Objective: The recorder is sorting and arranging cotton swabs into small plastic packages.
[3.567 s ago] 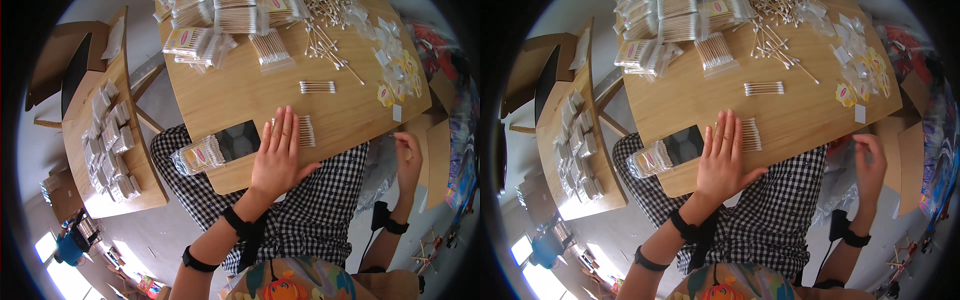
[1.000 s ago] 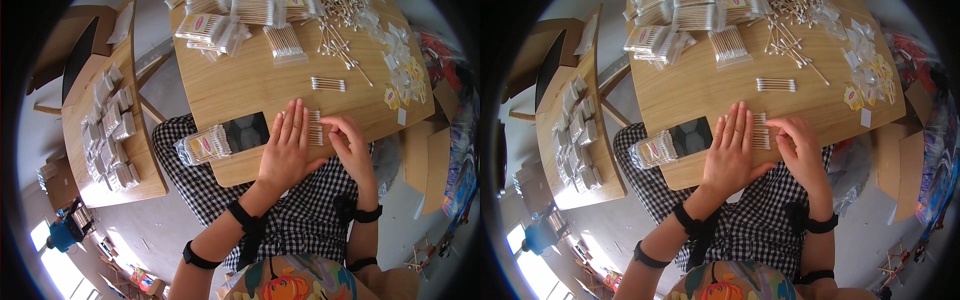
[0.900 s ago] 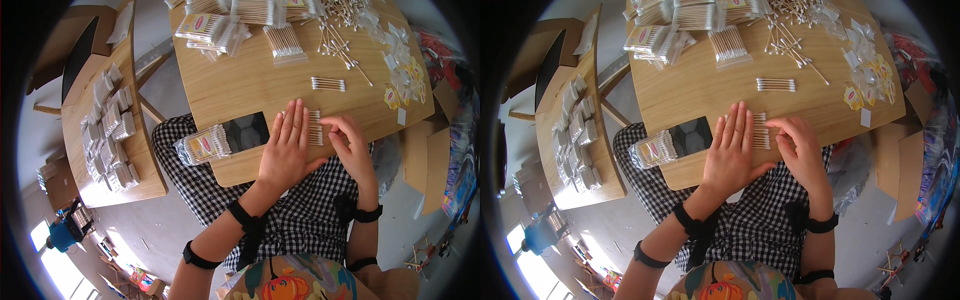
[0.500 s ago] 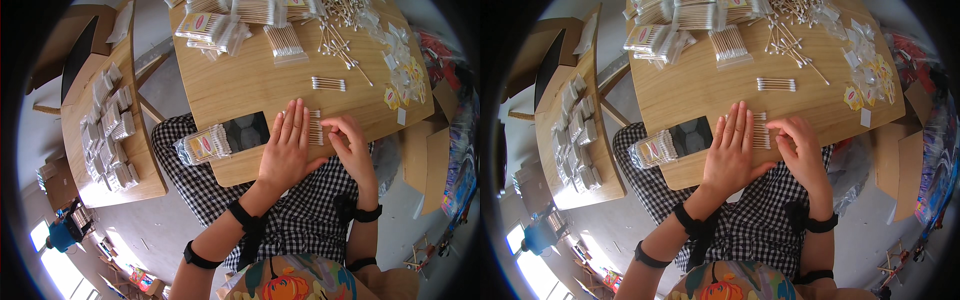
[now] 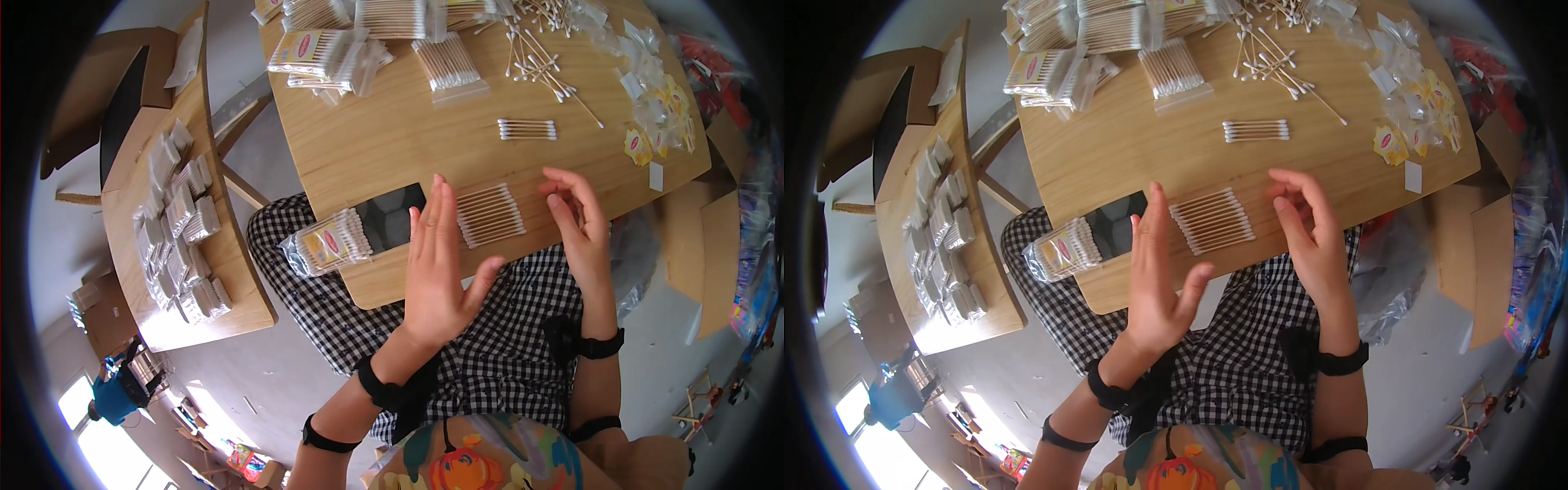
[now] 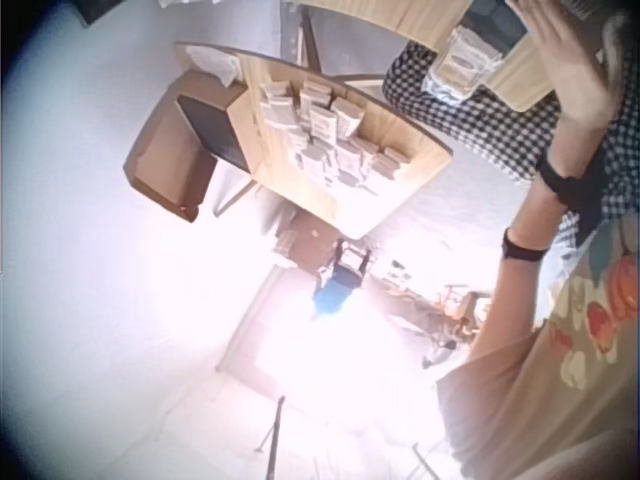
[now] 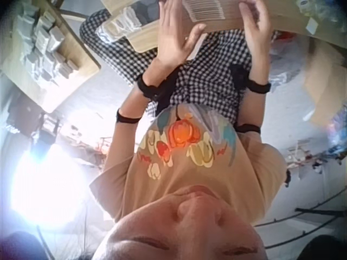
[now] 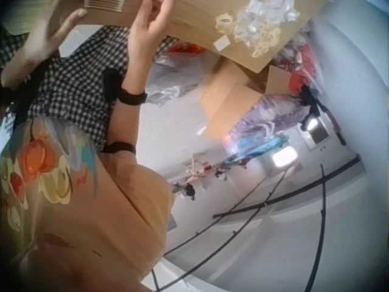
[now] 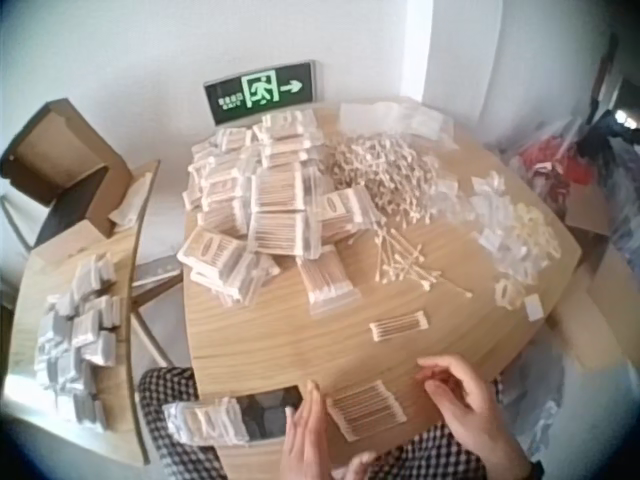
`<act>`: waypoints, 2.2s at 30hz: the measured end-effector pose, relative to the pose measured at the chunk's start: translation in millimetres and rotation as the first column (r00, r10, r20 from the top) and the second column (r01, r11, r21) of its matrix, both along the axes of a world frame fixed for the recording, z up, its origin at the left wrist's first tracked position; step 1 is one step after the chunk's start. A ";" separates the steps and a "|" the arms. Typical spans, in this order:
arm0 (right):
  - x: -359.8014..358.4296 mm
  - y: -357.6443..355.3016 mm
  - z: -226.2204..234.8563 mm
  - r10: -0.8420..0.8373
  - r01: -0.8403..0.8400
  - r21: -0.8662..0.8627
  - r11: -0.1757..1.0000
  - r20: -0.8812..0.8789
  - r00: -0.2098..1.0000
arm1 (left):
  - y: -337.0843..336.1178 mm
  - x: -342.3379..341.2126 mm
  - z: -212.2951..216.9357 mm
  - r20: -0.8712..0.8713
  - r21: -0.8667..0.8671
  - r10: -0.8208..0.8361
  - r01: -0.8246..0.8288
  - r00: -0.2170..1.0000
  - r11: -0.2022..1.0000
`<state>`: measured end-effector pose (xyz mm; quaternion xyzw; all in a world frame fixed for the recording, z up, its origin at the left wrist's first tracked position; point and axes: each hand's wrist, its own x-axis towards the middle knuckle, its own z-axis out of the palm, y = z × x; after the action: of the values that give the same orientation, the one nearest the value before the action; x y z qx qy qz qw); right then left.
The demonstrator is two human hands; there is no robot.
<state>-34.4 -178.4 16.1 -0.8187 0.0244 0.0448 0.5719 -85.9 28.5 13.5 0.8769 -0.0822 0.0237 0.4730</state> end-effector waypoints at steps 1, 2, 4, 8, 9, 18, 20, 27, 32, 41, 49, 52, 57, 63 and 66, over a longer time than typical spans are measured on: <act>0.1 1.1 -4.7 -0.049 0.041 0.105 0.994 0.073 0.996 | 5.9 -1.7 -0.1 -0.015 -0.164 0.047 -0.049 0.999 0.985; 2.1 3.5 -6.3 -0.072 0.070 0.022 0.997 0.141 0.987 | 9.8 -3.3 0.1 -0.039 -0.320 0.096 -0.103 0.995 0.942; 5.9 9.9 -7.1 -0.100 0.143 -0.137 0.980 0.278 0.955 | 13.9 -5.9 -2.7 -0.044 -0.395 0.253 -0.250 0.966 0.884; 22.3 32.1 -6.5 0.144 0.070 -0.430 0.900 0.445 0.884 | 11.1 -4.1 1.1 -0.135 -0.574 0.392 -0.394 0.910 0.718; 24.1 38.1 -8.3 0.196 0.026 -0.474 0.880 0.412 0.890 | 9.4 -4.3 -1.3 -0.139 -0.603 0.401 -0.398 0.906 0.691; 31.2 80.9 -29.4 0.390 -0.039 -0.746 0.665 0.302 0.870 | -6.8 1.4 -5.2 -0.224 -0.699 0.421 -0.446 0.879 0.559; 31.9 83.1 -28.9 0.387 -0.031 -0.748 0.663 0.307 0.869 | -9.1 3.7 -7.0 -0.220 -0.710 0.439 -0.452 0.871 0.540; 35.8 106.7 -27.9 0.376 -0.028 -0.723 0.690 0.325 0.868 | -8.2 17.0 -10.7 -0.228 -0.770 0.457 -0.446 0.860 0.456; 34.2 128.0 -32.4 0.390 -0.022 -0.690 0.723 0.383 0.838 | -13.7 28.3 -11.2 -0.243 -0.814 0.438 -0.428 0.865 0.392; 35.1 128.9 -33.2 0.460 -0.051 -0.727 0.685 0.377 0.804 | -6.2 26.1 -12.9 -0.192 -0.825 0.469 -0.401 0.862 0.399; 37.3 129.1 -34.4 0.477 -0.072 -0.730 0.680 0.366 0.799 | 1.0 31.8 -14.6 -0.222 -0.841 0.413 -0.388 0.883 0.377; 36.1 133.2 -31.9 0.484 -0.071 -0.728 0.681 0.375 0.791 | 4.4 29.9 -13.2 -0.161 -0.852 0.349 -0.309 0.923 0.422; 37.9 134.2 -31.1 0.507 -0.079 -0.761 0.644 0.347 0.789 | 6.9 29.2 -10.8 -0.216 -0.845 0.447 -0.396 0.868 0.359; 35.8 144.8 -27.5 0.500 -0.112 -0.723 0.682 0.349 0.792 | 3.3 29.0 -22.3 -0.143 -0.840 0.419 -0.334 0.897 0.428; 35.7 146.8 -32.3 0.507 -0.115 -0.717 0.688 0.361 0.783 | 4.9 31.1 -18.0 -0.165 -0.876 0.404 -0.322 0.900 0.360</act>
<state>1.3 -31.6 -16.2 -0.9355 -0.2671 -0.0954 0.2107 -54.8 33.4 -4.4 0.4931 0.1192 0.2013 0.8379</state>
